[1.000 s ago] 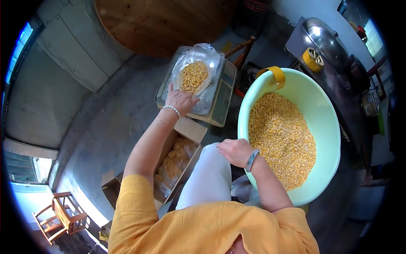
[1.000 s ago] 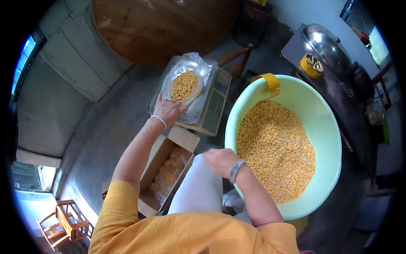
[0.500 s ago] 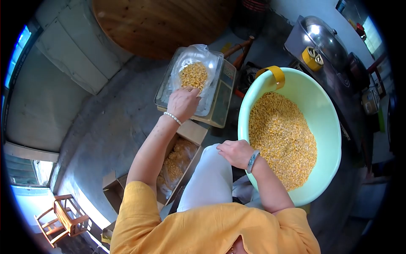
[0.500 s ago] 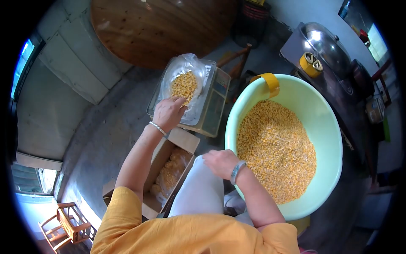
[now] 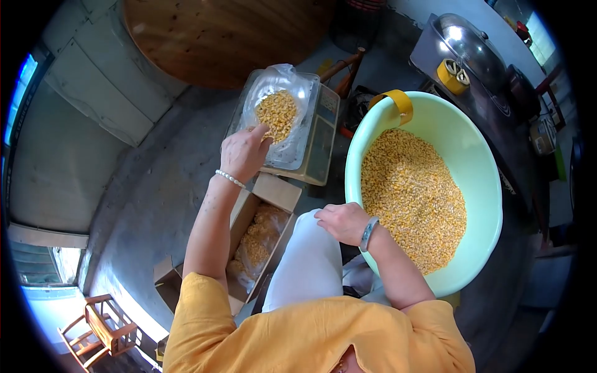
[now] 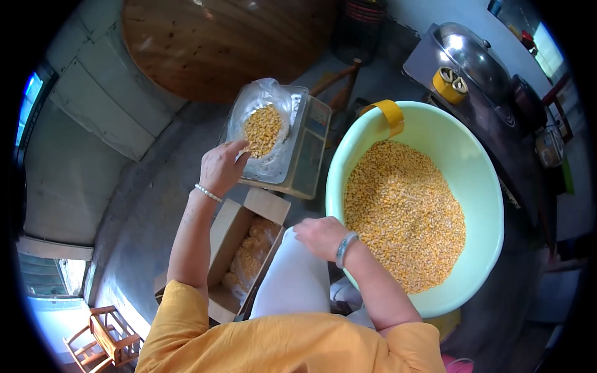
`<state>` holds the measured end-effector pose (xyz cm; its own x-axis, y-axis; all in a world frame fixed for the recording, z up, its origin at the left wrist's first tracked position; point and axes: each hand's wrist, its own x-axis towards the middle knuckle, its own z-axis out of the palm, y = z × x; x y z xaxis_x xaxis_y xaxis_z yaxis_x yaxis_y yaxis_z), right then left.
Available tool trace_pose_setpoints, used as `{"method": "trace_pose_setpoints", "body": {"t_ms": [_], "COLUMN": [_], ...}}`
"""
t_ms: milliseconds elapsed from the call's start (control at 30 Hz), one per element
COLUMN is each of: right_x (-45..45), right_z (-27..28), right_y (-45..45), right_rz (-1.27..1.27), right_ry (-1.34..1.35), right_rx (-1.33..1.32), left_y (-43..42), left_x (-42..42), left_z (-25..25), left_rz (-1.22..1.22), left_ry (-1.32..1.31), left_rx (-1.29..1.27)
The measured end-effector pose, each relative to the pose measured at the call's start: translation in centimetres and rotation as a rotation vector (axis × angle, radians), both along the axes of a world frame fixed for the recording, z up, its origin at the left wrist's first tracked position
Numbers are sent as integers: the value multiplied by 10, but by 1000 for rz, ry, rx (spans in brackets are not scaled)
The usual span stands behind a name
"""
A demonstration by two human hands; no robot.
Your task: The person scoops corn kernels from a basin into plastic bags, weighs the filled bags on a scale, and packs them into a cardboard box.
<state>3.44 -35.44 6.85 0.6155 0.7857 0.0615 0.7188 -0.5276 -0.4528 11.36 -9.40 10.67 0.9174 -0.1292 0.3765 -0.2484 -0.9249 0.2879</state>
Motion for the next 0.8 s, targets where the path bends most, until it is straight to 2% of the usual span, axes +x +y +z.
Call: {"method": "trace_pose_setpoints", "body": {"t_ms": [67, 133, 167, 233, 300, 333, 400, 800], "right_x": [0, 0, 1, 0, 1, 1, 1, 2], "right_z": [2, 2, 2, 0, 0, 1, 0, 0], "right_y": [0, 0, 0, 0, 0, -1, -1, 0], "right_rz": [-1, -1, -3, -6, 10, 19, 12, 29], "right_ry": [8, 19, -6, -54, -52, -50, -48, -68], "right_rx": [-4, -9, 0, 18, -14, -32, -26, 25], "left_y": [-2, -18, -30, -62, -90, -102, -109, -106], "left_x": [-16, -42, -58, -96, -131, -147, -154, -145], "left_z": [-9, -30, -46, -84, -137, -131, -122, -135], "left_rz": [27, -6, -22, -5, -51, -35, -18, -93], "left_ry": [-5, -58, -12, 306, 374, 521, 402, 430], "left_rx": [-45, -241, -402, -712, -624, -524, -555, -431]}}
